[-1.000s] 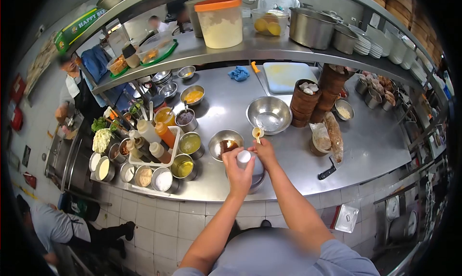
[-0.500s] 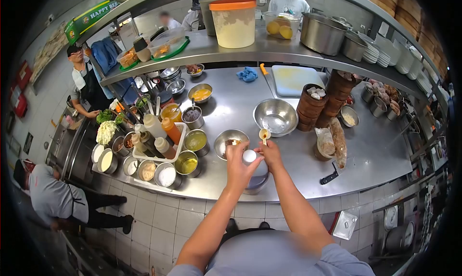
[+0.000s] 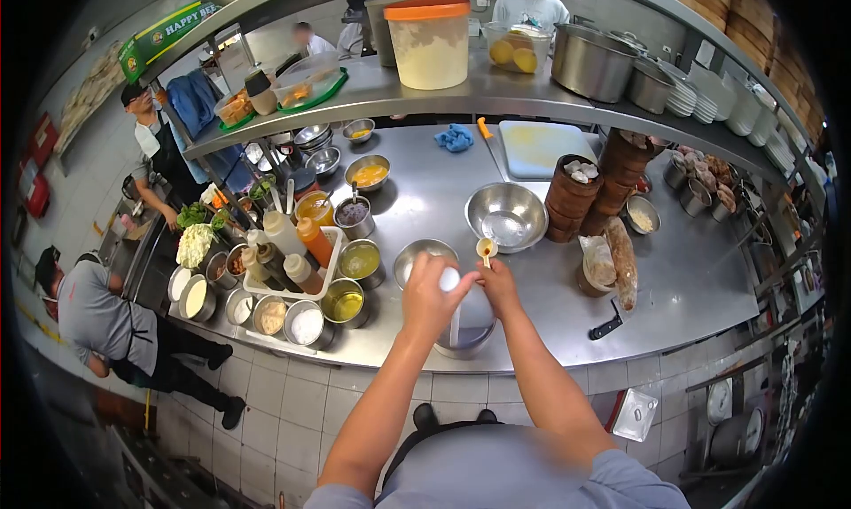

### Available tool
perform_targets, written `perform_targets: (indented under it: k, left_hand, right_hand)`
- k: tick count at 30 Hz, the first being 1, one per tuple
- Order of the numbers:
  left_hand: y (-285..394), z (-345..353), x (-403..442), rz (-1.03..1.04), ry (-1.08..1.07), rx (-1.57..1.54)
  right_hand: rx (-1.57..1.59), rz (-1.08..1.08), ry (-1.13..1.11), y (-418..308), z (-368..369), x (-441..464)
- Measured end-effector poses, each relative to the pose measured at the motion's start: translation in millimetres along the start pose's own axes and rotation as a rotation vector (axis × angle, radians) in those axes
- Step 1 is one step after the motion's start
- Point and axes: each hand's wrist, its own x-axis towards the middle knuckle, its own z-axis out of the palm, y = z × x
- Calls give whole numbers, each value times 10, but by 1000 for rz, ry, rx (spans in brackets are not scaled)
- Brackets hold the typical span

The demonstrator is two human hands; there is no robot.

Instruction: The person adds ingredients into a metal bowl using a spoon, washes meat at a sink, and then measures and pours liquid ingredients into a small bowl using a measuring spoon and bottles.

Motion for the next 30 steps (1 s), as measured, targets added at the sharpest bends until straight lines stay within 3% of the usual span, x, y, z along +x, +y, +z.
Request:
perform_targets:
  k: [1,3,4,6,9,12,23,28,30]
  left_hand:
    - [-49,19,-19,1,-4,-3]
    - [-162,11,-135,-193,142,-413]
    - [-183,-14,-257,-194,135,-413]
    - [-220,-56,-547,-604,73,-794]
    - [-266,204,-988,-433,110,-683]
    - [-261,379,-1052,-566,93,-739]
    - [-269,449,-920,-492,72,-961]
    - [-548,338,-816,-429,21,-785]
    - [-630,296,-751,-414,-24,-702]
  right_hand:
    - [42,56,-14,-54,1,-38]
    - [88,112,-17,-114,-5,-96]
    - [78,102,-16,-109,-6,-113]
    - [73,85,-10,-137,8,-132]
    - [132,60,-17,-130,-8,-200]
    - [84,27,6,-88,-2,-205]
    - [258,53,62,-36,-84,-371]
    - [221,187,76,-318,-400,-775]
    - [53,192,-75,-206,-698,-963]
